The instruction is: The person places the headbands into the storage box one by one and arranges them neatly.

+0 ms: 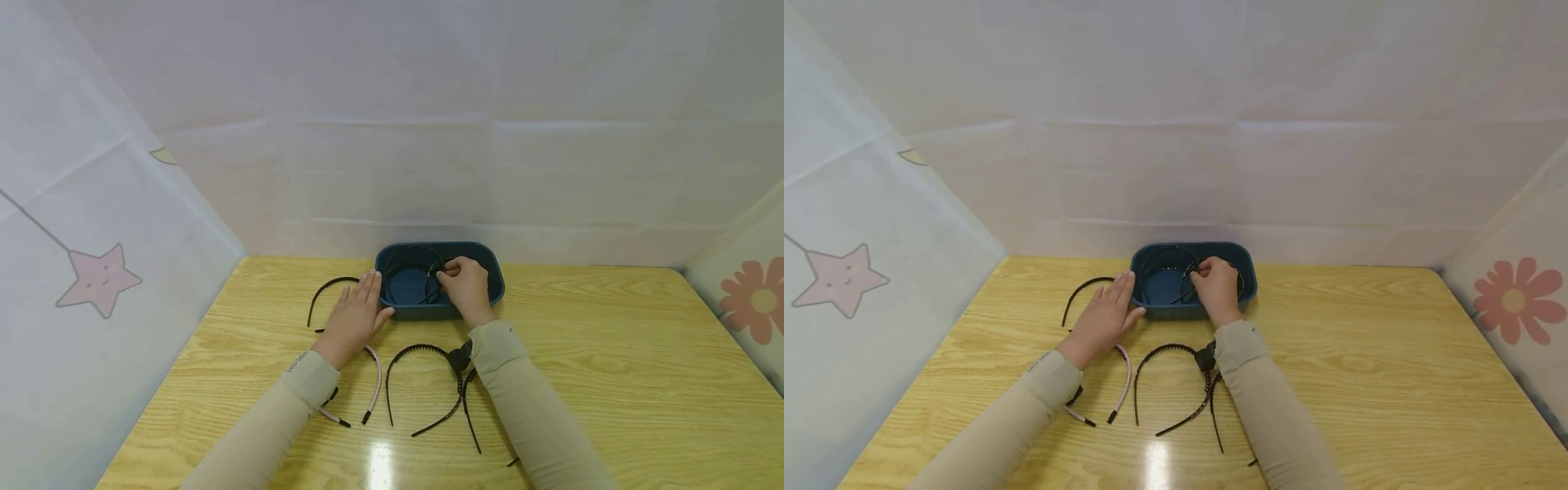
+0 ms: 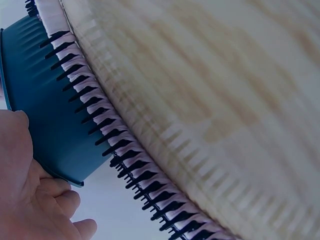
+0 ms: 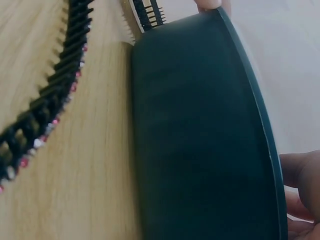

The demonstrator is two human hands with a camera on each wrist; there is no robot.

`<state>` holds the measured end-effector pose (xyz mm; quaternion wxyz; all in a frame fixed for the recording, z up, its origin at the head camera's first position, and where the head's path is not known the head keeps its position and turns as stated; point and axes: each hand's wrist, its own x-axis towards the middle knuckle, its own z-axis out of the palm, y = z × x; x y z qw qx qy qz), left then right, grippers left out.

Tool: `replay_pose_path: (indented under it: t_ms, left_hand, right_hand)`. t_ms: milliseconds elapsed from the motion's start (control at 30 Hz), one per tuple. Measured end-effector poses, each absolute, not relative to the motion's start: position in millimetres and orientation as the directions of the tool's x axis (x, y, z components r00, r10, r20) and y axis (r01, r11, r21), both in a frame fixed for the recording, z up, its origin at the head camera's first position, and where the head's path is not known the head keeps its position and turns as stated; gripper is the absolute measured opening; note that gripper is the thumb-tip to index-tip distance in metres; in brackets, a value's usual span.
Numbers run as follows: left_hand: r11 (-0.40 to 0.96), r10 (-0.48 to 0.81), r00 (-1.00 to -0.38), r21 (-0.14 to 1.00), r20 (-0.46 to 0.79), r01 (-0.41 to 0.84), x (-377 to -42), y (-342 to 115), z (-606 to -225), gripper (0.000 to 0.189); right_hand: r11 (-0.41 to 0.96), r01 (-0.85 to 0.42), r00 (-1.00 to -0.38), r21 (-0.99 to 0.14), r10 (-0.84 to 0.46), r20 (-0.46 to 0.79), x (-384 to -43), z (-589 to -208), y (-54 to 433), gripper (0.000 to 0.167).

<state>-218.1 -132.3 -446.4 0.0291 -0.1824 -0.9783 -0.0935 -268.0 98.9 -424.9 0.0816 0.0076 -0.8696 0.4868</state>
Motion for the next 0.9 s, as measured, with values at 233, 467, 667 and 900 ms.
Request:
replay_pose_path:
  t_ms: [233,467,667,900]
  left_hand:
    - [0.92,0.35,-0.934,0.161,0.077,0.358,-216.8,-132.9,-443.8,0.078]
    - [0.921,0.352,-0.934,0.156,0.067,0.358,-215.9,-133.4,-442.6,0.077]
    - [0.919,0.355,-0.932,0.155,0.073,0.362,-216.0,-133.9,-443.4,0.077]
    - [0.919,0.355,-0.931,0.153,0.081,0.363,-216.1,-134.5,-443.0,0.077]
  right_hand:
    - [0.549,-0.116,-0.983,-0.827,0.056,0.175,-270.9,-429.6,97.1,0.024]
    - [0.564,-0.13,-0.984,-0.816,0.031,0.178,-270.8,-431.8,94.9,0.022]
    - [0.595,-0.127,-0.987,-0.793,0.004,0.161,-271.6,-433.4,94.4,0.024]
    - [0.676,-0.134,-0.988,-0.725,-0.033,0.152,-271.9,-432.5,92.8,0.026]
